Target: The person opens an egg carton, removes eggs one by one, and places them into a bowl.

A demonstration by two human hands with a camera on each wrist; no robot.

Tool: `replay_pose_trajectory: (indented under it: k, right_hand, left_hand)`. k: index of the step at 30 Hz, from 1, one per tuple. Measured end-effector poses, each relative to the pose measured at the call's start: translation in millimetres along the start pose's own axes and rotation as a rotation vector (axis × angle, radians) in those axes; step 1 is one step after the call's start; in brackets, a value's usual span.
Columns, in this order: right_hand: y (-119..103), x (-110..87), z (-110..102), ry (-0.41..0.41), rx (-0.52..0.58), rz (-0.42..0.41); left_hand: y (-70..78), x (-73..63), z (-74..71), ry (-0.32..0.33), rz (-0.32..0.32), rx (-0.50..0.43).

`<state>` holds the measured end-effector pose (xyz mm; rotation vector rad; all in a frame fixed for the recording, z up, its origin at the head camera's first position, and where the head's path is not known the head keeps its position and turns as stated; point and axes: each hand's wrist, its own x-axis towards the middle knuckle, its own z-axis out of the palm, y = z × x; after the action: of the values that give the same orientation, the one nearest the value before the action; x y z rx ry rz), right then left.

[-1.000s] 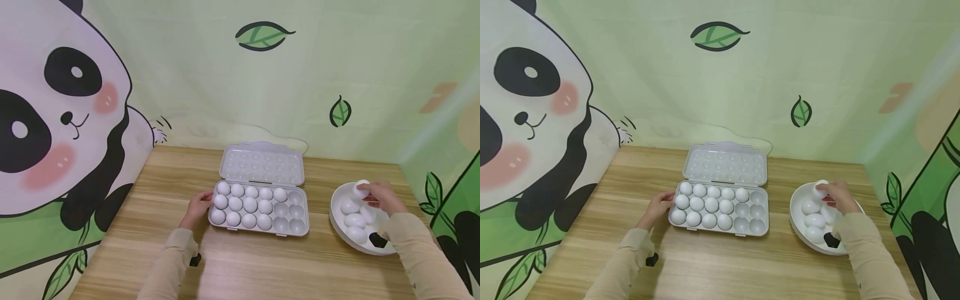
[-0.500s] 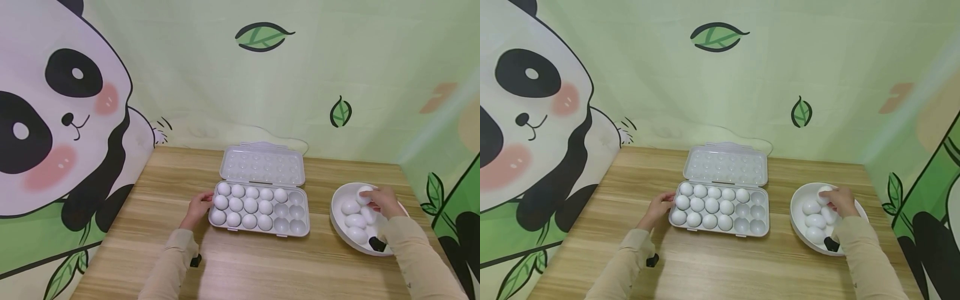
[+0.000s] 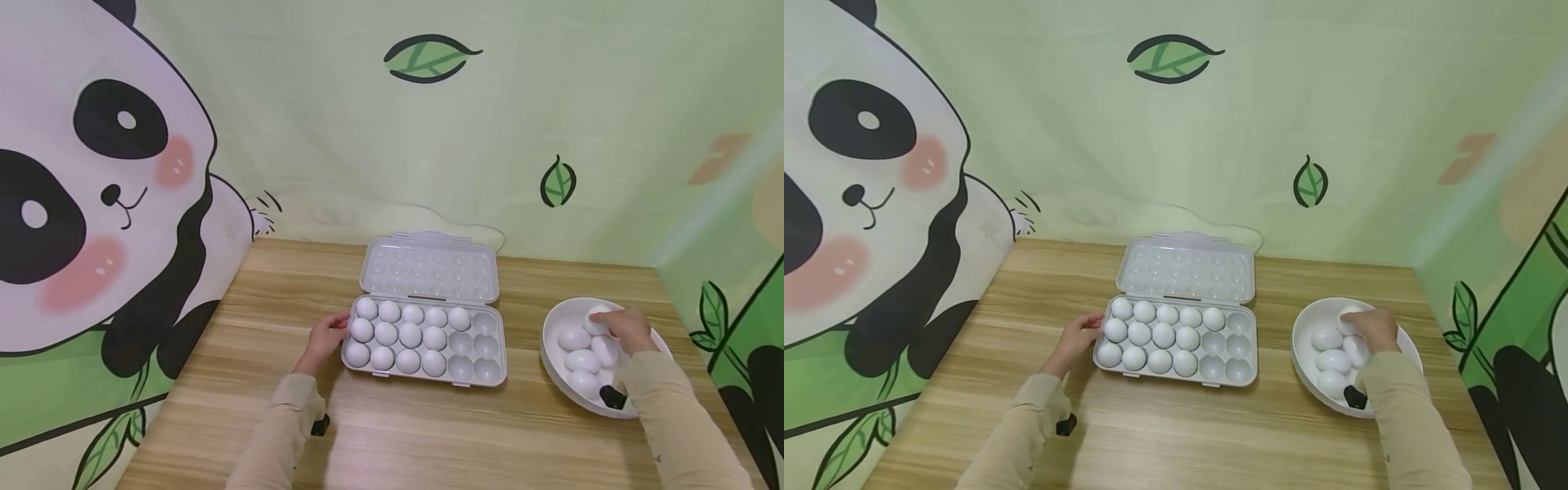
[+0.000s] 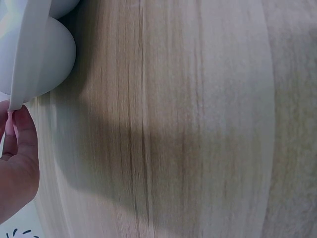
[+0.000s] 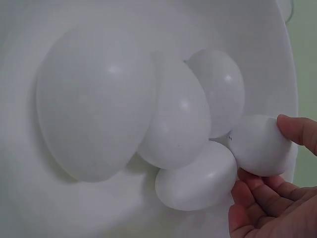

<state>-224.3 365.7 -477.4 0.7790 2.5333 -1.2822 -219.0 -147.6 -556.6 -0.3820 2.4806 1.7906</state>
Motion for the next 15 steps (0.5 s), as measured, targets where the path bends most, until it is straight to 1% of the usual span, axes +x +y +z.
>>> replay_pose_trajectory:
  k: [3,7,15]
  right_hand:
    - [1,-2.7,1,-0.004,-0.007,0.008]
    - [5,-4.9,1,-0.038,-0.032,0.006]
    - [15,-6.2,2,-0.028,-0.065,-0.038]
  left_hand:
    - [-0.1,-0.2,-0.5,-0.002,0.006,-0.004]
    - [-0.3,-0.4,-1.1,-0.006,0.007,-0.006]
    - [-0.2,-0.1,-0.8,-0.015,0.000,-0.013]
